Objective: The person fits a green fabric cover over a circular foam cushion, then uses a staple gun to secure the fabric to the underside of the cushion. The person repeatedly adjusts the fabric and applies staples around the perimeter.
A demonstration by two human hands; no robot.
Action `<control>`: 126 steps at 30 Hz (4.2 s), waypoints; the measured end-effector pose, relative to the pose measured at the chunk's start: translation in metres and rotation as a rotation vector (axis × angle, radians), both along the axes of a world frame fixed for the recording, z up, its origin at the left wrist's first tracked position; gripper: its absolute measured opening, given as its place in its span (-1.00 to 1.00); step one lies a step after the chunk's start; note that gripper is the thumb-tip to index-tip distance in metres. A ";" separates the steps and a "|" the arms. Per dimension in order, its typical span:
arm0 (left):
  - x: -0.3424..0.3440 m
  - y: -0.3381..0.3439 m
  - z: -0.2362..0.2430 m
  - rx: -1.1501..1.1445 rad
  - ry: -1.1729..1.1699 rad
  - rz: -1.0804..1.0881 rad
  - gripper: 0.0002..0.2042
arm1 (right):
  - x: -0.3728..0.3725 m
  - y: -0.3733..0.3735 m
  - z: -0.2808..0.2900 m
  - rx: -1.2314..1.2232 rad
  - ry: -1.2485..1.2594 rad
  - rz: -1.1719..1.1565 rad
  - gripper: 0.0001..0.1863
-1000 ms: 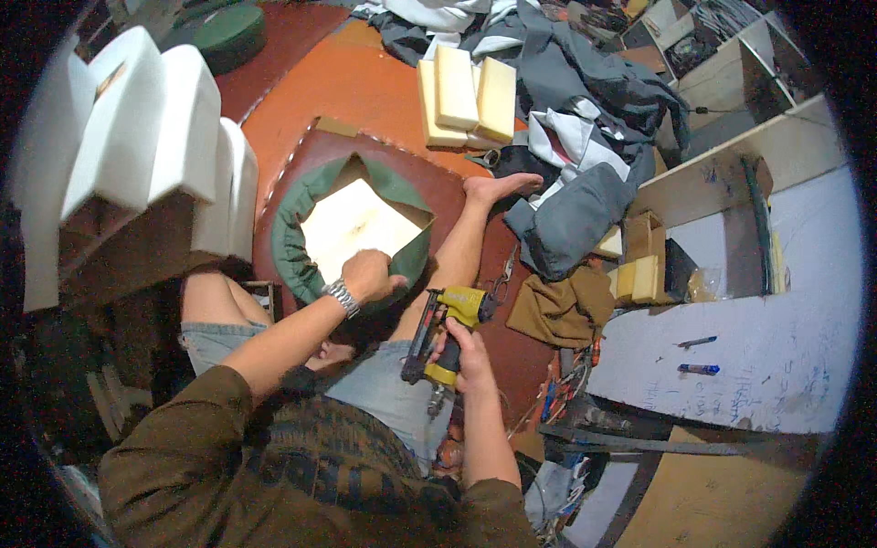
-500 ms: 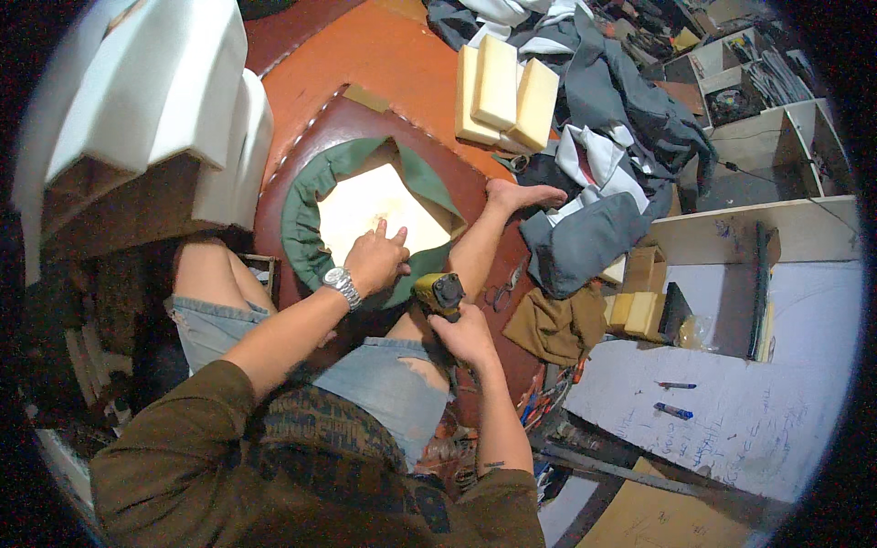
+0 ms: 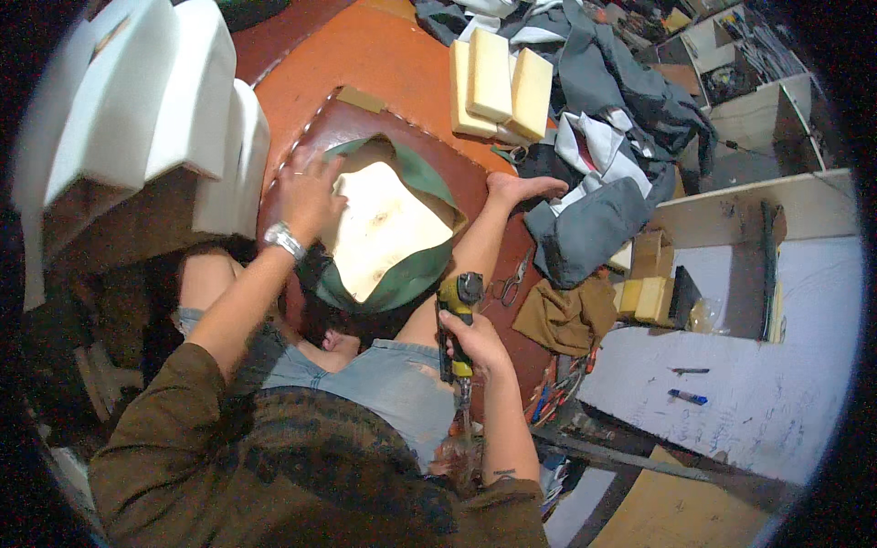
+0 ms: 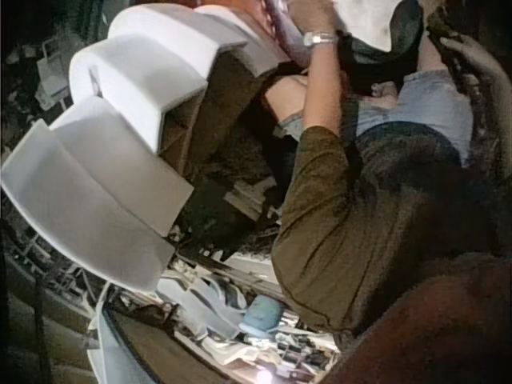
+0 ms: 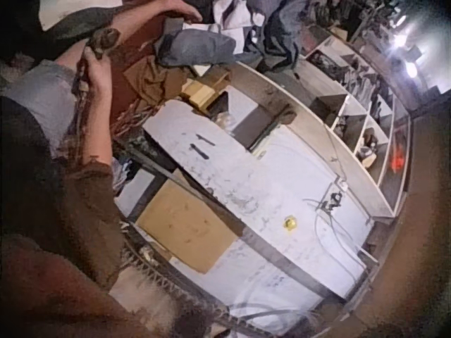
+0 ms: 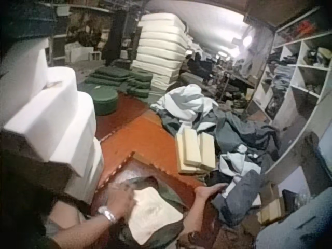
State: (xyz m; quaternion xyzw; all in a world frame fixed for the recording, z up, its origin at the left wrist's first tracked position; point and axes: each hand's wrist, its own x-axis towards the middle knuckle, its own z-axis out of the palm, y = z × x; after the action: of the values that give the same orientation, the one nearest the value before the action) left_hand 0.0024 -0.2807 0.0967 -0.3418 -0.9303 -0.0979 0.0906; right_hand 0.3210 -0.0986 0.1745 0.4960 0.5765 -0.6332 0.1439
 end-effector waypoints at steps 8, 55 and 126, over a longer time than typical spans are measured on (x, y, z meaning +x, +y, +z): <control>-0.024 -0.066 -0.034 0.116 -0.640 0.206 -0.25 | -0.040 0.009 -0.031 -0.007 -0.043 -0.054 -0.72; 0.037 -0.018 -0.004 -0.137 -0.694 -0.599 -0.44 | -0.017 -0.081 0.027 -0.113 0.265 -0.078 -0.66; 0.093 0.068 -0.029 -0.046 -0.342 -0.474 -0.65 | -0.059 0.023 -0.011 0.649 -0.188 0.399 -0.46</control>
State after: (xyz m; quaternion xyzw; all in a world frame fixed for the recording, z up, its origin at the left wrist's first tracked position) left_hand 0.0955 -0.2128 0.0681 -0.5301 -0.8283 -0.1511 -0.1005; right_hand 0.2618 -0.0754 0.1633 0.4497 0.8161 -0.3295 0.1521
